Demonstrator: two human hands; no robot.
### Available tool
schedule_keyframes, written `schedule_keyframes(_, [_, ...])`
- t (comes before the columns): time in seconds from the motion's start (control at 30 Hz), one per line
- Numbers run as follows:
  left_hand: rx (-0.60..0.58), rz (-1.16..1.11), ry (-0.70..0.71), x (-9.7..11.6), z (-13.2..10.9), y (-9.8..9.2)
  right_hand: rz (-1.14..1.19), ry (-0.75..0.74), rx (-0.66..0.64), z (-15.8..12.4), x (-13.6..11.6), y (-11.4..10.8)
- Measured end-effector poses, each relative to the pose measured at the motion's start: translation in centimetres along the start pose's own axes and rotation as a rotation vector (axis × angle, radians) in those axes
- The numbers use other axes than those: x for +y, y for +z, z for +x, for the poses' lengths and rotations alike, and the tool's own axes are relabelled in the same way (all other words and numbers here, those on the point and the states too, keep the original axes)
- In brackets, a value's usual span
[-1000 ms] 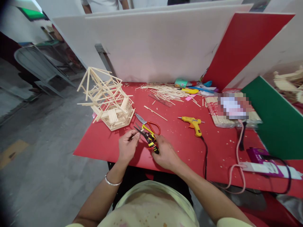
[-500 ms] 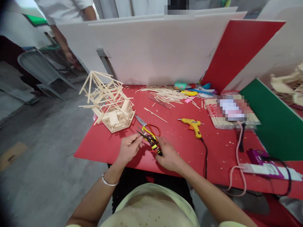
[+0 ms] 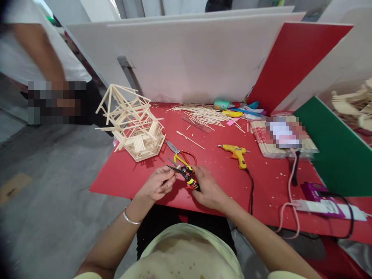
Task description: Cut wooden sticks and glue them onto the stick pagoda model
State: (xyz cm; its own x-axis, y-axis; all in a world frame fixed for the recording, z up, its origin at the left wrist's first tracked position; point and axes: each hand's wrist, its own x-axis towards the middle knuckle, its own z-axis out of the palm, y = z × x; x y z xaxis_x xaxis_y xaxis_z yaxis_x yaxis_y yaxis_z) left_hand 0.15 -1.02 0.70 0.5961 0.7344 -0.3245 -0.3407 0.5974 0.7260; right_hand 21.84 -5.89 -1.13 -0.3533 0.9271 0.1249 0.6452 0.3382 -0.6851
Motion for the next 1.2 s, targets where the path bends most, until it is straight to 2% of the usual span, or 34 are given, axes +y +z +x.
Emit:
schedule_keyframes(0.13, [-0.100,-0.086,-0.069,-0.2,-0.2,-0.4,-0.020,-0.037,-0.010,-0.2,0.5,-0.2])
schedule_keyframes(0.27, [-0.125,-0.135,-0.095,-0.5,-0.3,-0.1,-0.037,-0.020,-0.008,-0.2,0.4,-0.4])
schedule_keyframes(0.37, [-0.068,-0.100,-0.053,-0.6,-0.2,0.1,-0.043,0.015,-0.006,-0.2,0.1,-0.5])
schedule_keyframes(0.53, [0.134,0.073,0.140,-0.2,-0.3,-0.3,0.084,0.055,-0.080,-0.7,-0.4,-1.1])
schedule_keyframes(0.63, [0.231,0.178,0.234,0.2,-0.3,-0.6,0.102,0.140,-0.096,-1.2,-0.8,-1.5])
schedule_keyframes(0.8, [0.256,0.300,0.279,0.2,-0.1,-0.6,0.049,0.235,-0.113,-1.6,-1.3,-1.5])
schedule_keyframes(1.2, [0.339,0.471,0.318,-0.1,0.0,-1.1,0.073,0.237,-0.141,-1.0,-1.7,-0.8])
